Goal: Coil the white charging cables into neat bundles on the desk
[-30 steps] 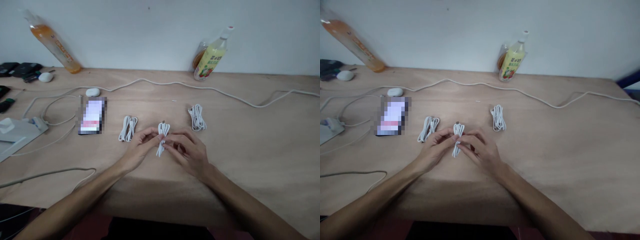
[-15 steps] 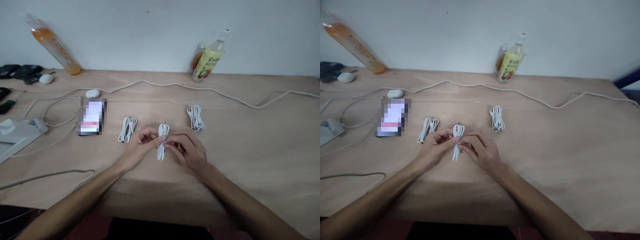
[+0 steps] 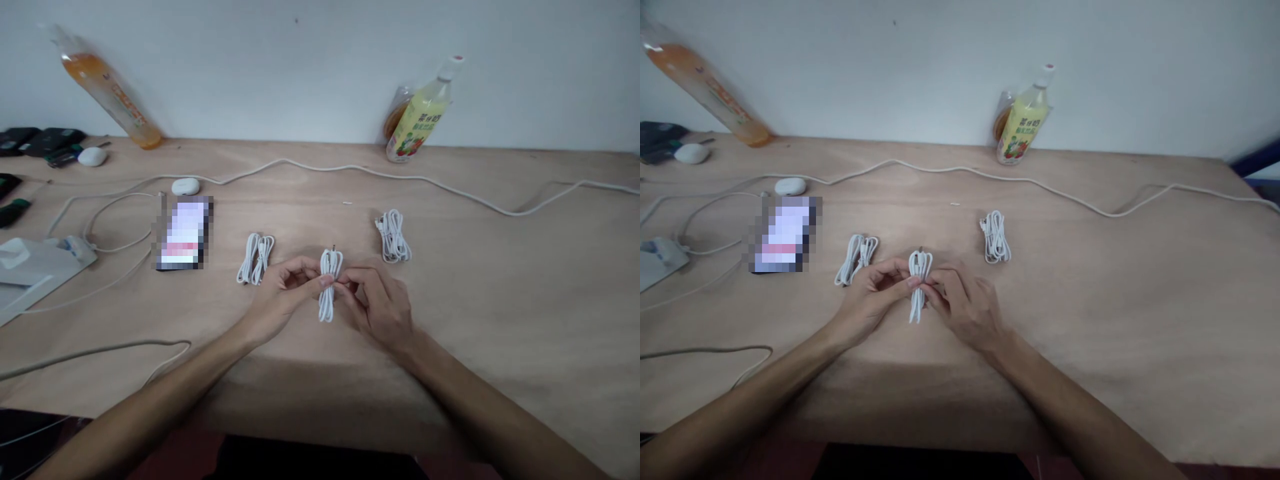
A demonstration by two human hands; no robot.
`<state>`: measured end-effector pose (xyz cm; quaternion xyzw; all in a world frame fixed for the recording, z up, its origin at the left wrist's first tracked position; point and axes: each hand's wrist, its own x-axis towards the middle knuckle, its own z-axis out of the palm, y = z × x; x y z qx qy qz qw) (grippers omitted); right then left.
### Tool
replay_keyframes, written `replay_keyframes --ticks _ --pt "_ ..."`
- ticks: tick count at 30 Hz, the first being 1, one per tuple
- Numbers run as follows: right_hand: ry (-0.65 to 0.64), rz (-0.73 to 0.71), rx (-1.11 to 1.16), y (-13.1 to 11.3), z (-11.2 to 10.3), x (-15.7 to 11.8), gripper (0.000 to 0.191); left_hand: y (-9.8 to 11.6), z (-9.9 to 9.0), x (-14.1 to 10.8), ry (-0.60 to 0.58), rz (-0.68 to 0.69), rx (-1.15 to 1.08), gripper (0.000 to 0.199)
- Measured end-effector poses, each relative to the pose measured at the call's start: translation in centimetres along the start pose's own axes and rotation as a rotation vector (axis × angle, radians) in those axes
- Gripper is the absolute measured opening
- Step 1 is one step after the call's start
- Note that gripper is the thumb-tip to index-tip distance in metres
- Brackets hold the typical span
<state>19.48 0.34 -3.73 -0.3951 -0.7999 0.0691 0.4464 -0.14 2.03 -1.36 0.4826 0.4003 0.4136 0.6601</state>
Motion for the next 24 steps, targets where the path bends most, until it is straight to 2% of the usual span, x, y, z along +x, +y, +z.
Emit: replay_keyframes --ticks 2,5,10,13,18,24 --pt "0.005 0.060 0.031 -0.2 0.1 0.0 0.009 -0.1 0.0 0.0 0.003 -0.007 -0.004 0.024" --pt "0.016 0.221 0.137 -0.6 0.2 0.1 0.011 -0.1 0.1 0.0 -0.001 -0.013 -0.030 0.021" --pt "-0.003 0.572 0.475 -1.4 0.6 0.5 0.014 0.0 0.2 0.0 0.033 0.008 -0.028 0.018" --pt "-0.001 0.683 0.618 -1.8 0.6 0.8 0.018 0.1 0.2 0.0 0.046 0.026 -0.008 0.017" --pt "-0.018 0.666 0.644 -1.7 0.4 1.0 0.015 0.1 0.1 0.1 0.076 0.043 0.036 0.017" --pt "-0.051 0.554 0.502 -1.3 0.1 0.8 0.011 0.1 -0.1 0.0 0.073 0.063 0.055 0.014"
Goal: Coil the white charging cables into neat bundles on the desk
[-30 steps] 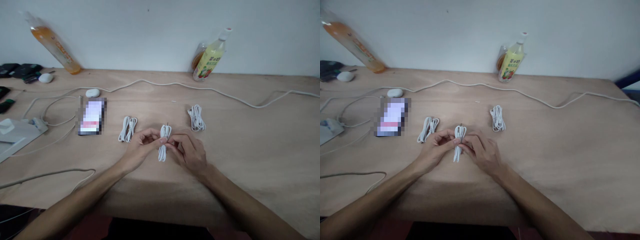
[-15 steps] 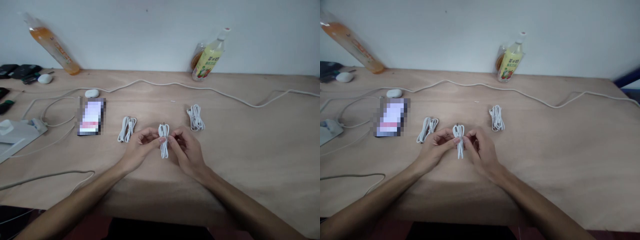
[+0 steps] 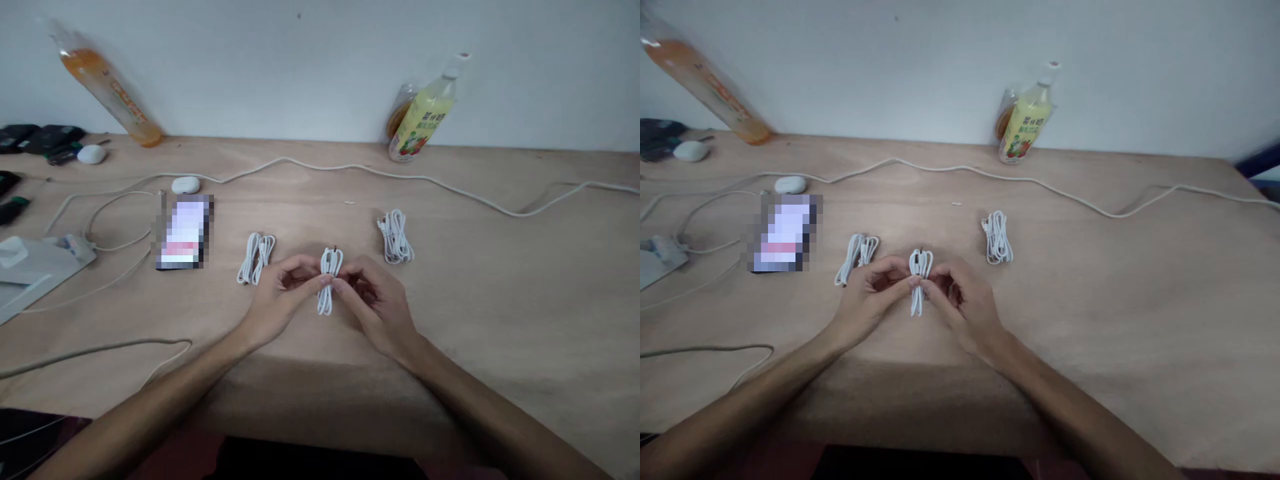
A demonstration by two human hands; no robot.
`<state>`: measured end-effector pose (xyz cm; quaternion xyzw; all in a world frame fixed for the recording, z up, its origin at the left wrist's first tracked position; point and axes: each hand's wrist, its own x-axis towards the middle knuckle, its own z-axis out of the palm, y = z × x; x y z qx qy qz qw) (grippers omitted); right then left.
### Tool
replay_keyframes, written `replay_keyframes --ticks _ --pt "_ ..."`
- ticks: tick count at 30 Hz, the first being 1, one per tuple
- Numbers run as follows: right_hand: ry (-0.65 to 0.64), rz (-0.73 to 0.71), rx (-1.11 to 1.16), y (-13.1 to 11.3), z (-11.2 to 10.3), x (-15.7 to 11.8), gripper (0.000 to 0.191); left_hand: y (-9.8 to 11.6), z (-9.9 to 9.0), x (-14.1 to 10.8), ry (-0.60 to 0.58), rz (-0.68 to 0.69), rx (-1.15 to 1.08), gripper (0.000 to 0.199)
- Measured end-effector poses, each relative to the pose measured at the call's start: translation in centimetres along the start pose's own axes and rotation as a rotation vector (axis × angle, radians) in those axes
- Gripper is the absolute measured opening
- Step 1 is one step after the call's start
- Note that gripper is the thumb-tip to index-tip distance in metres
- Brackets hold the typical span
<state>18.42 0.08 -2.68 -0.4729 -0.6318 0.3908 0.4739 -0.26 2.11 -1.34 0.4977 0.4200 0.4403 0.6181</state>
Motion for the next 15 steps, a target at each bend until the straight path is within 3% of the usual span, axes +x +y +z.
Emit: replay_keyframes --ticks 5,15 --pt "0.025 -0.043 -0.013 -0.10 -0.20 0.26 0.017 0.05 0.09 -0.03 0.028 0.029 0.031 0.011" --pt "0.042 0.119 0.165 -0.36 0.11 0.63 0.021 -0.28 0.19 -0.46 0.040 0.106 0.070 0.014"
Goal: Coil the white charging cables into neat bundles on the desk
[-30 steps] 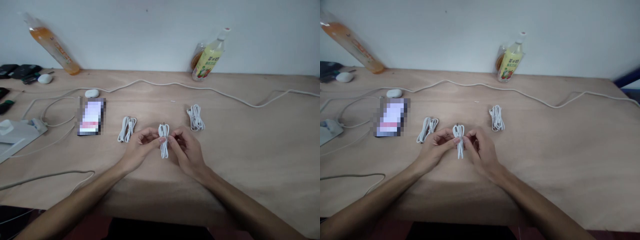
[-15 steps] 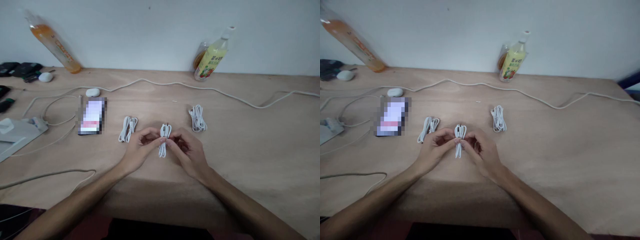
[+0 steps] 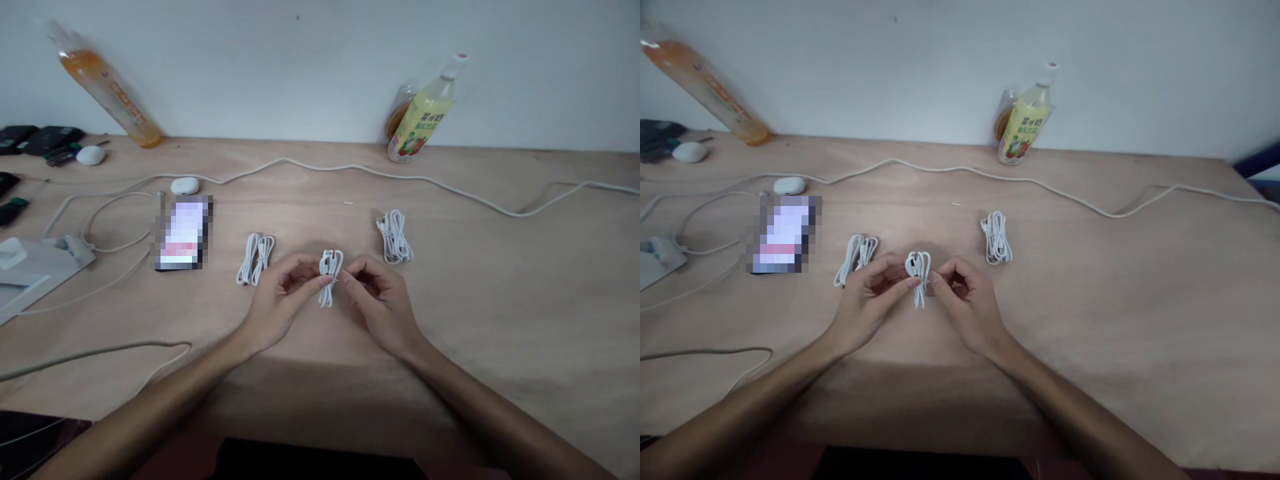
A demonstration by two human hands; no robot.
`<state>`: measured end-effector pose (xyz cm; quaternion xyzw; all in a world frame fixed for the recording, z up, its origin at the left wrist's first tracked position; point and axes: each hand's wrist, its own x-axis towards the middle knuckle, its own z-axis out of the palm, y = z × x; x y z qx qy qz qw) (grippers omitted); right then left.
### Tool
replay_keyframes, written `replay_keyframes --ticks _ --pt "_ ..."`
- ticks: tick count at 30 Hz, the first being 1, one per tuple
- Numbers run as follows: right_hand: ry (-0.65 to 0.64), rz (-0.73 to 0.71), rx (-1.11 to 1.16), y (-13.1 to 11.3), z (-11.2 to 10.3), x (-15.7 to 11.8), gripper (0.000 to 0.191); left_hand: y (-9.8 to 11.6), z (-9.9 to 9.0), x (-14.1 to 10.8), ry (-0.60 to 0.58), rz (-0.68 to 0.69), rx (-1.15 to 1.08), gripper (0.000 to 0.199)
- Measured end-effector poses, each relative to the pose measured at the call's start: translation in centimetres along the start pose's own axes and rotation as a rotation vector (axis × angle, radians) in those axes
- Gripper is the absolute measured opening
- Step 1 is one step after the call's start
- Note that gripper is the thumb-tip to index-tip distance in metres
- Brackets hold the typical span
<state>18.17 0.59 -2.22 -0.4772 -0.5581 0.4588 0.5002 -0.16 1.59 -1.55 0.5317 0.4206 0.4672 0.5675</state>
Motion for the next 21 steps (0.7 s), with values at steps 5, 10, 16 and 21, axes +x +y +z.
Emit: replay_keyframes --ticks 5,10,16,21 --pt "-0.083 0.094 0.021 0.19 -0.20 0.14 0.020 -0.30 -0.07 -0.16 -0.023 0.089 0.063 0.016" --pt "-0.114 0.069 0.023 0.28 -0.24 0.00 0.019 -0.22 -0.02 -0.16 -0.034 0.044 0.060 0.012" --pt "-0.109 -0.007 0.027 0.11 -0.21 -0.35 0.009 -0.04 -0.19 0.48 -0.020 -0.078 -0.067 0.015" --pt "-0.108 -0.108 -0.132 0.07 -0.58 -0.22 0.011 0.02 -0.53 0.73 -0.019 -0.139 -0.125 0.016"
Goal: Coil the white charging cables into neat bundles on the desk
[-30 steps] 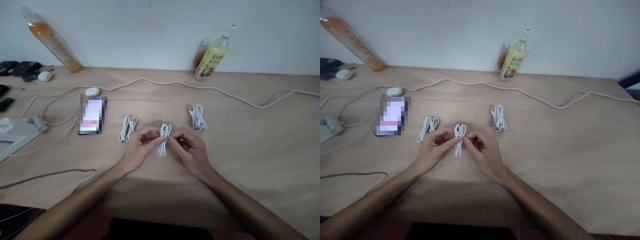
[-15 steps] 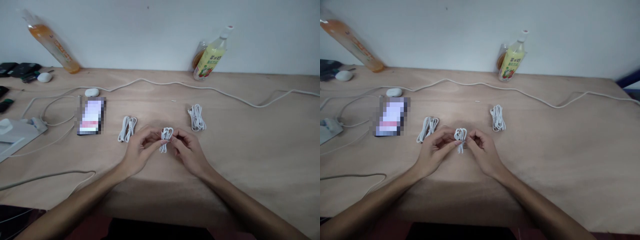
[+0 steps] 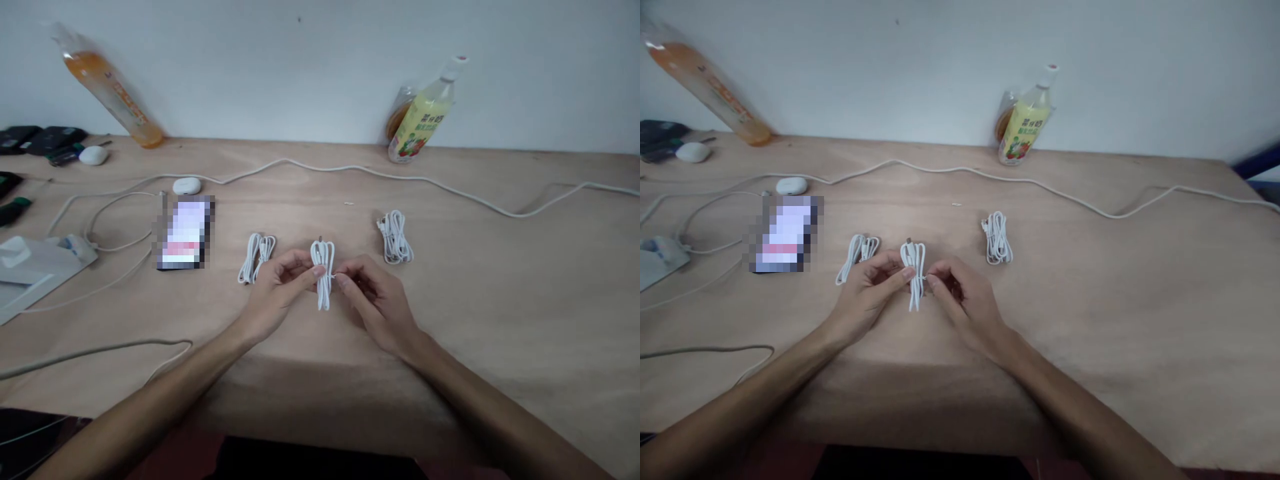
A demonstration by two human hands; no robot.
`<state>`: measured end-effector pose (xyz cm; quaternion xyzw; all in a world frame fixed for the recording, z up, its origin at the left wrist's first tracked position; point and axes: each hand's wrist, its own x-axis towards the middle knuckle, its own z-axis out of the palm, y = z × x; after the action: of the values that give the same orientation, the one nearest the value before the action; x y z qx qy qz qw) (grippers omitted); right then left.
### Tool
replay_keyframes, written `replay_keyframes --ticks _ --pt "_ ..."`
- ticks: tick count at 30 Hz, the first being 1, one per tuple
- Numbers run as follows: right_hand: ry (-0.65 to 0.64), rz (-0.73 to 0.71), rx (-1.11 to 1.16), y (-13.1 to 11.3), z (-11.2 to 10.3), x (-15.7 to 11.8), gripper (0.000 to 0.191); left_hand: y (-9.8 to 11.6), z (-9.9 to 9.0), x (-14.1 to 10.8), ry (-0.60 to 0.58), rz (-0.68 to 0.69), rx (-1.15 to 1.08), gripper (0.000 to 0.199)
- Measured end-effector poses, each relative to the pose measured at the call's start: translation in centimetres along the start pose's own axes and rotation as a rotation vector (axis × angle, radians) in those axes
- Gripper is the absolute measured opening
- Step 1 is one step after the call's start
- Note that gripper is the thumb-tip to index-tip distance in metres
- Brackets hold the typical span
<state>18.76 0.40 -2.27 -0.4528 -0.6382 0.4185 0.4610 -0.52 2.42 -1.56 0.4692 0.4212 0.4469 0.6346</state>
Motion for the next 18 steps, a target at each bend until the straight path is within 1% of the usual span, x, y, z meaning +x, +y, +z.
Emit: replay_keyframes --ticks 5,8,10,12,18 --pt "-0.016 0.029 -0.019 0.32 0.00 -0.01 0.013 0.01 0.07 -0.02 0.006 -0.013 -0.021 0.017" --pt "-0.020 0.044 -0.003 0.50 0.16 -0.11 0.011 -0.03 0.10 0.02 0.008 0.000 -0.022 0.016" --pt "-0.012 0.030 -0.035 0.54 0.24 -0.16 0.010 -0.03 0.08 0.01 0.009 0.016 -0.010 0.015" --pt "0.023 -0.015 -0.123 0.55 0.29 -0.24 0.010 0.01 0.08 -0.06 0.014 0.041 0.016 0.015" --pt "0.154 -0.238 -0.441 0.82 0.56 -0.89 0.011 0.17 0.39 -0.48 0.072 0.105 0.163 0.017"
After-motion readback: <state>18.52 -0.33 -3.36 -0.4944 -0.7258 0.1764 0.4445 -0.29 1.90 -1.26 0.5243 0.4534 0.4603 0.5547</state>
